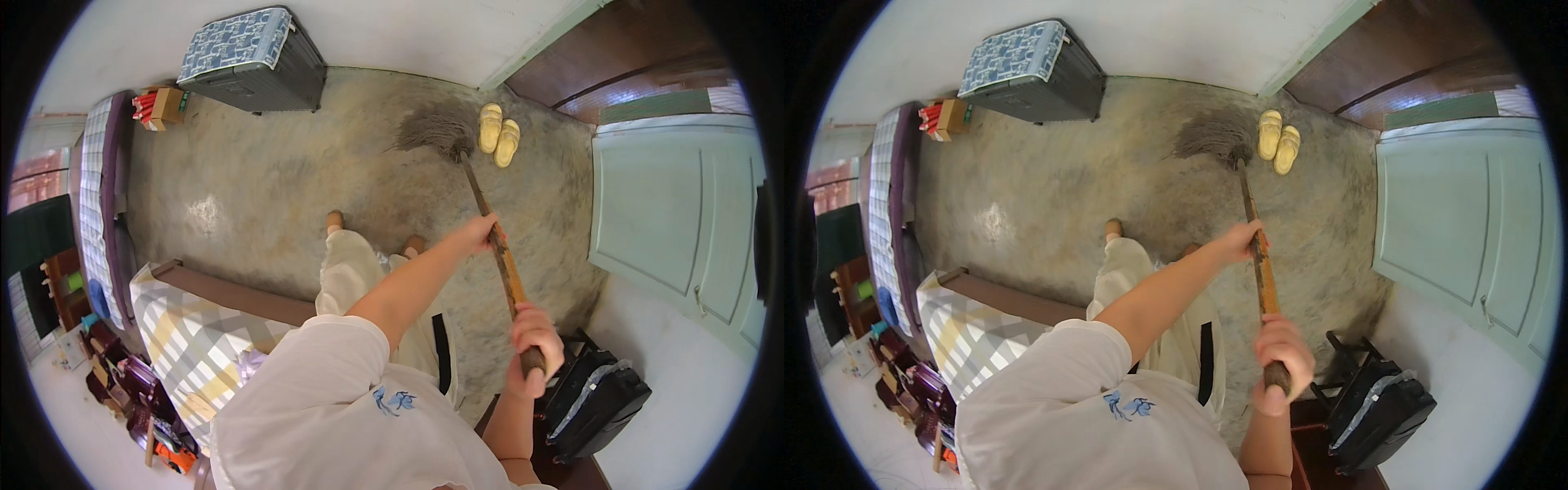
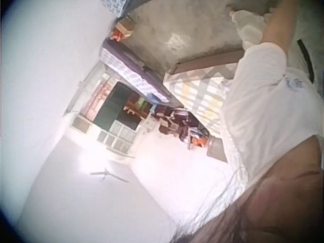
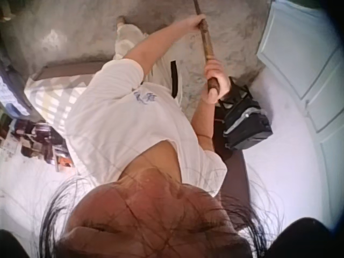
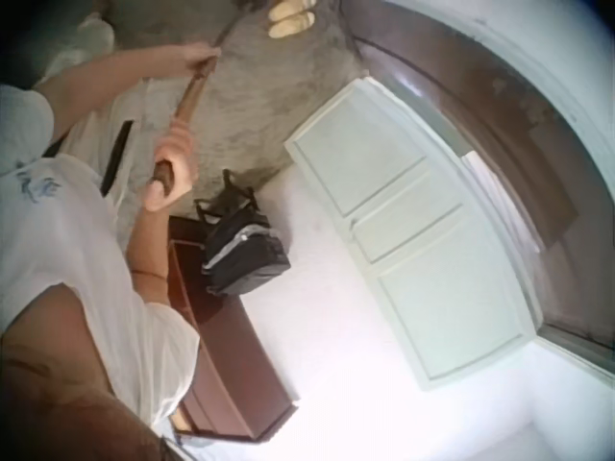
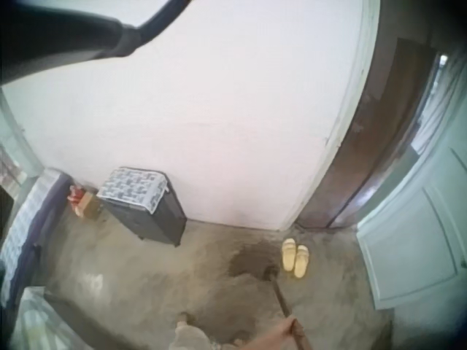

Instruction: The person mops the concrete floor of a bedroom using a traditional string mop. They move around furniture, including a bed and a suitcase, and briefly pick up a pair of slippers and a box to clean underneath them before placing them back.

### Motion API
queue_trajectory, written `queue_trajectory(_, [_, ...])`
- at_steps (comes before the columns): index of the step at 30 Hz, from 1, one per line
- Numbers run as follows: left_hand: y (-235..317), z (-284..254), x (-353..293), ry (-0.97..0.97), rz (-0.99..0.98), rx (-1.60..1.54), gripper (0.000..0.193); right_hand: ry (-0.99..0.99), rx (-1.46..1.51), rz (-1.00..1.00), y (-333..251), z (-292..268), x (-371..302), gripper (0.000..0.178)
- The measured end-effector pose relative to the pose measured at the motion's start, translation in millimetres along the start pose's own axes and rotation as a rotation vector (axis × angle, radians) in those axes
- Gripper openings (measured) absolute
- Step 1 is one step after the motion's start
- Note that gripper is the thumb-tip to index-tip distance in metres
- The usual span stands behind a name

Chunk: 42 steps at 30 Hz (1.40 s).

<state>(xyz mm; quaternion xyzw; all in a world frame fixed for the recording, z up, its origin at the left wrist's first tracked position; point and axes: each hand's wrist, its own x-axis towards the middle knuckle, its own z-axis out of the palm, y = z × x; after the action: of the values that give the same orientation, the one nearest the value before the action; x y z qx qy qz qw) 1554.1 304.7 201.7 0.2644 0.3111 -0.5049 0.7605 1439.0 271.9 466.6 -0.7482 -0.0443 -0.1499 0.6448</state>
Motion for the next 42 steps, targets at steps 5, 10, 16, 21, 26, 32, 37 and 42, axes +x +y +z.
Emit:
queue_trajectory(5, [-13.8, 0.9, -24.0, -0.004, 0.097, -0.127, 0.026, 0.098, 0.09, -0.016, -23.3, -2.2, 11.7, 0.042])
queue_trajectory(10, [-8.3, -51.4, -51.5, 0.168, 0.193, -0.119, 0.035, 0.208, 0.236, 0.059, -21.6, 19.2, 7.5, 0.037])
queue_trajectory(16, [63.1, -161.4, -148.8, 0.418, 0.162, -0.128, 0.038, 0.236, 0.365, 0.181, 14.4, 117.6, 8.1, 0.037])
queue_trajectory(21, [119.2, -318.2, -204.5, 0.484, 0.359, -0.304, 0.029, 0.077, 0.509, 0.363, 62.7, 254.8, 19.3, 0.039])
queue_trajectory(26, [166.2, -497.8, -278.4, 0.543, 0.575, -0.5, 0.028, -0.151, 0.637, 0.523, 86.9, 427.3, 22.0, 0.04])
queue_trajectory(32, [226.3, -612.1, -359.5, 0.556, 0.801, -0.856, 0.024, -0.575, 0.754, 0.463, 100.0, 594.8, 49.0, 0.039])
queue_trajectory(37, [298.9, -617.6, -388.6, 0.286, 0.863, -1.084, 0.023, -0.735, 0.759, 0.426, 83.1, 656.2, 120.9, 0.035])
queue_trajectory(42, [368.6, -601.8, -368.8, 0.222, 0.92, -1.129, 0.019, -0.589, 0.768, 0.511, 80.6, 668.0, 209.7, 0.039])
